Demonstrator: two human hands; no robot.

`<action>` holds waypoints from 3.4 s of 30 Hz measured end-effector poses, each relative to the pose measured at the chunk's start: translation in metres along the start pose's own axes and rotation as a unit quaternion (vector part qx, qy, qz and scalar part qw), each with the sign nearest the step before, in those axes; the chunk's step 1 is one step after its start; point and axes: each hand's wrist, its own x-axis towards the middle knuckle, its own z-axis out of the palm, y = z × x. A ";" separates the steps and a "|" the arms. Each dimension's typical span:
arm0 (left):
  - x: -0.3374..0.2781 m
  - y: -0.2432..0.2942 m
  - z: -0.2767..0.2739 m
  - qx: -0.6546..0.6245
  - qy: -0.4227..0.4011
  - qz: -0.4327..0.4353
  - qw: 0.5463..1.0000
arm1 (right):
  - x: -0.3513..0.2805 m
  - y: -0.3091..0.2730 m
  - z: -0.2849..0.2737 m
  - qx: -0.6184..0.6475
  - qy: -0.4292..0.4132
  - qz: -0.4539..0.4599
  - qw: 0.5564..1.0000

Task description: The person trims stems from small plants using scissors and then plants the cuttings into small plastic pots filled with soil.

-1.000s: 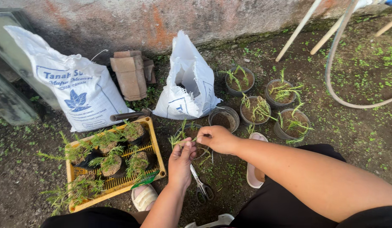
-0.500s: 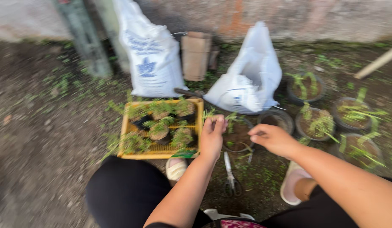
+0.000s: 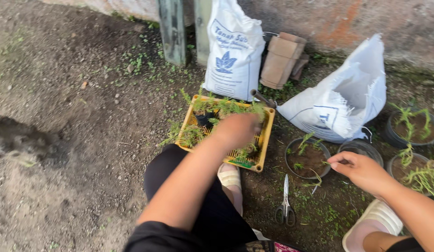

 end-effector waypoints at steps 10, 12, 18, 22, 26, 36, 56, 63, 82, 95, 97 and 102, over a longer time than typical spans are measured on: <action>-0.046 -0.189 -0.091 0.148 0.012 -0.287 0.946 | -0.001 0.010 -0.008 -0.006 0.021 0.056 0.998; -0.049 -0.219 -0.089 0.155 0.033 -0.306 0.939 | 0.001 0.014 -0.010 -0.012 0.032 0.074 0.997; -0.042 -0.276 -0.074 0.132 -0.020 -0.233 0.963 | 0.017 0.021 -0.008 -0.015 0.022 0.088 0.996; -0.048 -0.300 -0.090 0.155 -0.031 -0.252 0.955 | 0.026 0.019 -0.001 -0.015 0.002 0.073 0.997; -0.068 -0.336 -0.135 0.138 -0.009 -0.428 0.893 | 0.032 0.021 0.002 -0.056 0.009 0.073 0.996; -0.157 -0.484 -0.303 0.069 0.464 -0.540 0.699 | 0.076 0.098 -0.004 0.043 0.013 0.125 0.991; -0.068 -0.315 -0.230 -0.019 0.545 -0.443 0.711 | 0.022 0.026 -0.005 -0.074 0.018 0.054 0.996; 0.026 -0.211 -0.147 -0.132 0.594 -0.051 0.792 | 0.030 0.033 0.000 -0.032 0.003 -0.036 0.999; 0.033 0.105 0.163 -0.692 0.046 0.018 0.720 | -0.021 -0.037 0.005 0.244 0.005 -0.134 0.961; 0.025 0.114 0.175 -0.760 0.017 0.024 0.649 | -0.030 -0.029 0.006 0.310 -0.021 -0.075 0.948; 0.024 0.115 0.174 -0.774 0.022 0.000 0.633 | -0.029 -0.029 0.008 0.298 -0.021 -0.071 0.952; 0.024 0.117 0.173 -0.806 0.030 -0.043 0.589 | -0.026 -0.030 0.009 0.269 -0.009 -0.056 0.961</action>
